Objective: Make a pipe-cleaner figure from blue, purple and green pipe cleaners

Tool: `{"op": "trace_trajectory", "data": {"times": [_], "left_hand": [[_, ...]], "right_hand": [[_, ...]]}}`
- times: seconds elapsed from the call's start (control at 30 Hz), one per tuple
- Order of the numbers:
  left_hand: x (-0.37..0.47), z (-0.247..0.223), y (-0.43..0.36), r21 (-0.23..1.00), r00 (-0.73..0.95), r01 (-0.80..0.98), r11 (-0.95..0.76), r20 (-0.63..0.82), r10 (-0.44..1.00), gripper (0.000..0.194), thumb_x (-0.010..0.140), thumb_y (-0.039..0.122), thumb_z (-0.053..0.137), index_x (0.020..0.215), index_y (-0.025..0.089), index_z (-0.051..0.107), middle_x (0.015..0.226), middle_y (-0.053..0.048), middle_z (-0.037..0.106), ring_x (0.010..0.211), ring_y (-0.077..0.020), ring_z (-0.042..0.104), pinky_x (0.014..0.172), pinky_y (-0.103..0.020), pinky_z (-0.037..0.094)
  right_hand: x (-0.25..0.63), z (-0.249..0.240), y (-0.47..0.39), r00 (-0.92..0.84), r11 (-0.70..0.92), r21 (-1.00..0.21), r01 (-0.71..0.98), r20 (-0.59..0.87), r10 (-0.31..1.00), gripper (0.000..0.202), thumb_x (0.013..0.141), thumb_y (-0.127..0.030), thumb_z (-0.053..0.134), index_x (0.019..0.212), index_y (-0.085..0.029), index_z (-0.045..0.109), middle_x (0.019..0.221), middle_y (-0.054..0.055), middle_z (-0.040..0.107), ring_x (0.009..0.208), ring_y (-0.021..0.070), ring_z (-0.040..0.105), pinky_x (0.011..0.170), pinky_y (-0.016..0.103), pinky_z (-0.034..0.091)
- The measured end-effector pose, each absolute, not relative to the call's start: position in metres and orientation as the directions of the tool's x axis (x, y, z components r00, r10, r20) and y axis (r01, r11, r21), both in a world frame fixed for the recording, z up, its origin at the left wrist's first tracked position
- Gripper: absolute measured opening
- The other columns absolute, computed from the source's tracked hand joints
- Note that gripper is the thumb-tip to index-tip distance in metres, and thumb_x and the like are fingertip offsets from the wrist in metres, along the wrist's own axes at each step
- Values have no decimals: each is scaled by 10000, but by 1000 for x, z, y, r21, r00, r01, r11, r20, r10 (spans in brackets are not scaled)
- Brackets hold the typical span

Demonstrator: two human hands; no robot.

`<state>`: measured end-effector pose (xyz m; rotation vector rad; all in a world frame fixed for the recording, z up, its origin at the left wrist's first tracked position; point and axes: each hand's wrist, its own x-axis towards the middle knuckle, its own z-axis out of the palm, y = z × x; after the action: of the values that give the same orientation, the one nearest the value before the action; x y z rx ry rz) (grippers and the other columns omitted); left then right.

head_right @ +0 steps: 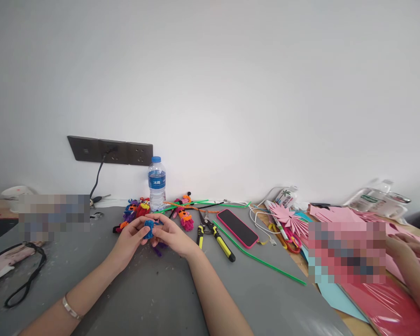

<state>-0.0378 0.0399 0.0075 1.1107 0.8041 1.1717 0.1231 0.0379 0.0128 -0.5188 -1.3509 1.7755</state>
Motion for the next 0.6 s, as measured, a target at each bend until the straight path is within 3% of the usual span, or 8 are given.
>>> {"op": "trace_trajectory", "data": {"times": [0.43,0.6], "left_hand": [[-39,8,39,962,230,-274,15,51,972,380,659,476,788,865,177,673,611,51,529,460,-65,401,470,-208,420],[-37,10,37,954,251,-299,2,77,965,332,701,454,764,862,179,670,661,23,607,486,-103,521,528,-265,496]], "right_hand": [[122,11,39,-586,-49,-941,-336,168,793,514,851,-427,674,1280,-206,496,861,27,661,712,125,626,684,260,477],[123,14,37,-564,-82,-944,-320,120,817,459,859,-426,660,1248,-220,529,852,17,628,703,126,616,629,236,446]]}}
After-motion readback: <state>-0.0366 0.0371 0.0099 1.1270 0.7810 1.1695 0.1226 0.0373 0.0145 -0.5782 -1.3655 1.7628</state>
